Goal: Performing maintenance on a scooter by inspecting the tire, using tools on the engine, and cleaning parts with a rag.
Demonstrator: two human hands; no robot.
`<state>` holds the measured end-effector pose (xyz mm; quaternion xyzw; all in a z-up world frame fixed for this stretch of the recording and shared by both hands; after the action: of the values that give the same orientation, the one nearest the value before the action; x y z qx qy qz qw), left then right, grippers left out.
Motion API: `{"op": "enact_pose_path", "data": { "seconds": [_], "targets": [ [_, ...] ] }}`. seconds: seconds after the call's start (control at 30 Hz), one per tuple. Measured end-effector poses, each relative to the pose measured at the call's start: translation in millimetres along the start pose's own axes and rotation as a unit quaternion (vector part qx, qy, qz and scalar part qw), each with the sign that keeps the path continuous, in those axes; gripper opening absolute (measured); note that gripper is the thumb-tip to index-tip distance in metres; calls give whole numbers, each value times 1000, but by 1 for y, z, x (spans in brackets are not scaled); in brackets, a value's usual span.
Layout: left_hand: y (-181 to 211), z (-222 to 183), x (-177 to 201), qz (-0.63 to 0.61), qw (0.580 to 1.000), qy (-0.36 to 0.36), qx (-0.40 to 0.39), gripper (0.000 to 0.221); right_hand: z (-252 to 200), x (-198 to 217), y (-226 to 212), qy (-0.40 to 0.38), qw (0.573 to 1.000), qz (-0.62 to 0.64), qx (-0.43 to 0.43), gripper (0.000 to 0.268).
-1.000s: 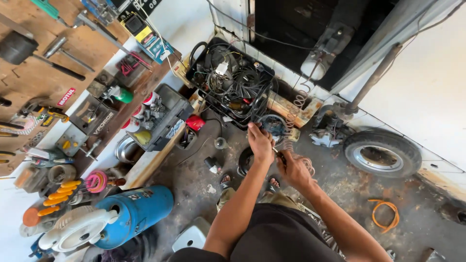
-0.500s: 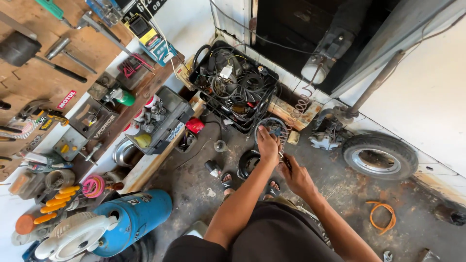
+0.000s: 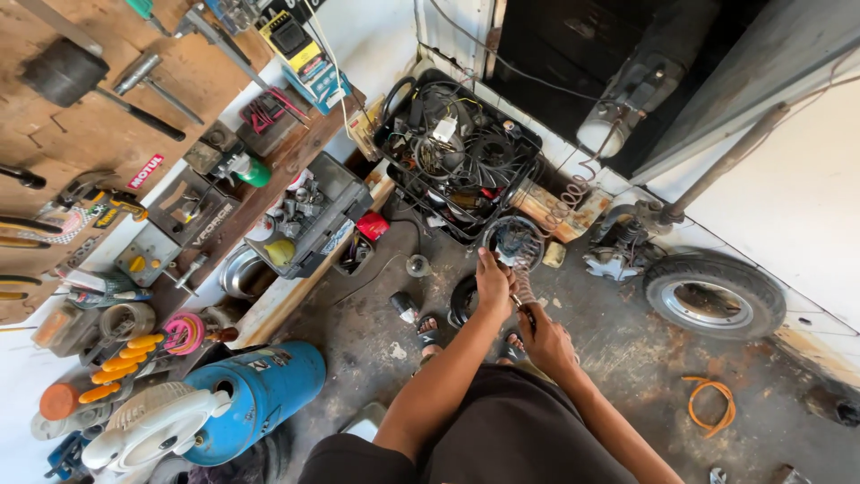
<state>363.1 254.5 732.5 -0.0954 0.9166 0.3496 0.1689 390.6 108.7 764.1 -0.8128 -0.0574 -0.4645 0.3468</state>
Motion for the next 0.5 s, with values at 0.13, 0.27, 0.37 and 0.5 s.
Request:
{"op": "enact_pose_path", "data": {
  "seconds": [0.13,0.27,0.37,0.5],
  "targets": [
    [11,2,3,-3,1000,28,8,41,4,-12,-6,29,999,-7,38,28],
    [22,5,6,-2,1000,15,-6,42,-3,0,-35,11,999,30,19,28],
    [25,7,8,3,1000,2,-12,42,-7,10,-53,12,999,39,18,28],
    [12,23,18,-26,1000,15,-1,42,-6,6,-50,12,997,66,31,27]
  ]
}}
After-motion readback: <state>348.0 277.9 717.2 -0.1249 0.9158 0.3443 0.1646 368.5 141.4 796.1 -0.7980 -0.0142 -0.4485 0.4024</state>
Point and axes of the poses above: each hand's wrist, its own z-axis towards the middle knuckle, its own x-axis out of the back of the hand, y = z × x, the point moved 1 cm from there along z, towards the middle knuckle, and after that the axes turned 13 degrees about y, right-handed, at the moved point
